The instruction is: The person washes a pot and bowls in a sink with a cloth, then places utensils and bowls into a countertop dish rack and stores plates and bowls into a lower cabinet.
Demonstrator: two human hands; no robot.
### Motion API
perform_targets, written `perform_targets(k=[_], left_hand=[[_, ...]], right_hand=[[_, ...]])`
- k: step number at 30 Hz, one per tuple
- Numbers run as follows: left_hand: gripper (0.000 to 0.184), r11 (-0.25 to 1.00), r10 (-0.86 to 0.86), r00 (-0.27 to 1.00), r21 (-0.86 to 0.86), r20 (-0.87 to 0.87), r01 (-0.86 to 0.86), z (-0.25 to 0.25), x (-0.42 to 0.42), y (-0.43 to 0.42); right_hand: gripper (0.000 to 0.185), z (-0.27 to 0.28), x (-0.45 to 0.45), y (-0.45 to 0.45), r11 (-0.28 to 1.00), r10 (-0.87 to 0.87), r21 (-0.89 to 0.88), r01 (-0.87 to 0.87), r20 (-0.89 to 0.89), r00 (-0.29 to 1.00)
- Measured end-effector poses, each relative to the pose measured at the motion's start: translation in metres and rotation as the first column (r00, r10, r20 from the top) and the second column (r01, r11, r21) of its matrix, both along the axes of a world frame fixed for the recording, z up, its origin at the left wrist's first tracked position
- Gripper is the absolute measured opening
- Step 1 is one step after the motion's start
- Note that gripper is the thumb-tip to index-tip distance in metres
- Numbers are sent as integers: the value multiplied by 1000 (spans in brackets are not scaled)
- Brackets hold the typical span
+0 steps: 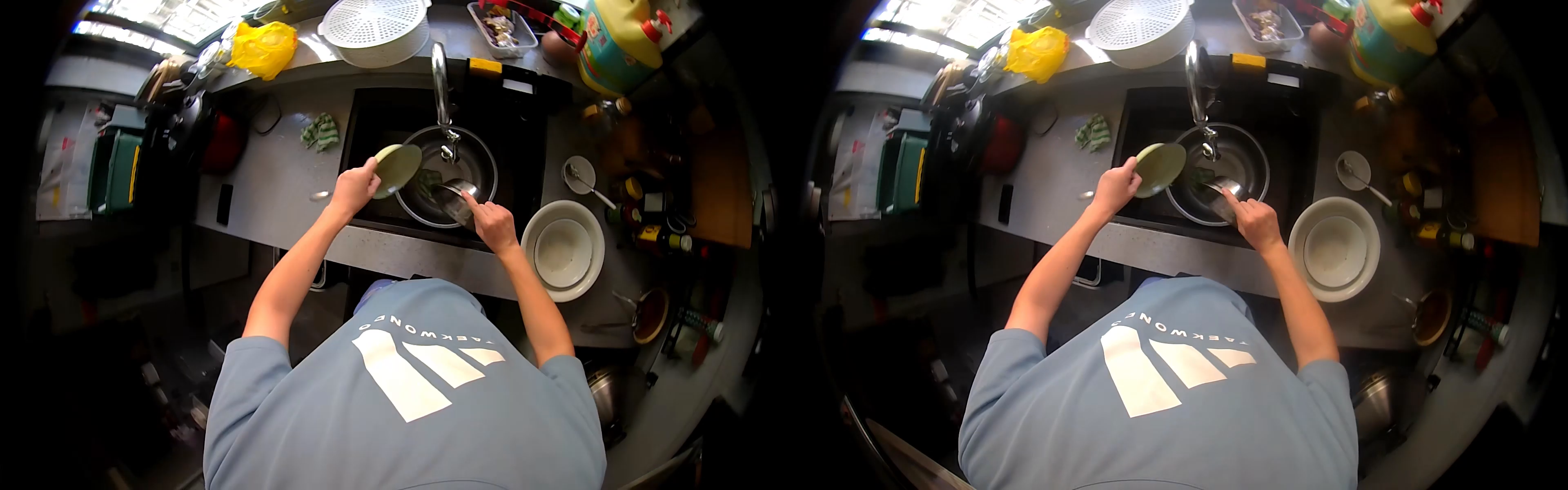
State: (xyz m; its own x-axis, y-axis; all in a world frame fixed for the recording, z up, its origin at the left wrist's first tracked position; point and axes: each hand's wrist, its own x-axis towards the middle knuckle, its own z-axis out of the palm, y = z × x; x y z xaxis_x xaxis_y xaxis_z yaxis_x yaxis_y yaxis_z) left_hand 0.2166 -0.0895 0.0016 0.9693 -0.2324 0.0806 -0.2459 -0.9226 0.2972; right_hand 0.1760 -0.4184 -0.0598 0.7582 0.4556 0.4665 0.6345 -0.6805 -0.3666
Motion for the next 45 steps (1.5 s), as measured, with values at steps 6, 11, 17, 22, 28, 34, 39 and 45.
perform_targets(k=[6, 11, 17, 22, 28, 34, 39, 45], left_hand=[[15, 703, 416, 879, -531, -233, -473, 14, -53, 9], [5, 433, 404, 850, -748, -338, -503, -1, -118, 24], [11, 279, 438, 826, -819, -356, -501, 34, -182, 14], [11, 157, 547, 748, -832, -376, -533, 33, -238, 34], [12, 51, 598, 710, -867, -371, -495, 65, -325, 66], [12, -123, 706, 622, -923, -339, -363, 55, -428, 107], [14, -324, 715, 587, -924, -380, -203, 28, -517, 153], [14, -263, 818, 463, -937, -343, -229, 35, -609, 178]], right_hand=[[44, 22, -2, 21, 740, 9, 608, 288, -438, 899], [41, 55, -1, 41, 661, 196, 700, 269, -508, 839], [45, 67, -6, 89, 648, 431, 727, 225, -594, 679], [44, 77, -26, 150, 527, 653, 815, 240, -569, 500], [43, 102, -86, 236, 569, 743, 819, 77, -551, 380], [42, 117, -179, 323, 587, 781, 799, -128, -517, 351], [42, 120, -263, 387, 621, 776, 749, -230, -546, 316], [45, 141, -343, 446, 598, 797, 687, -414, -564, 216]])
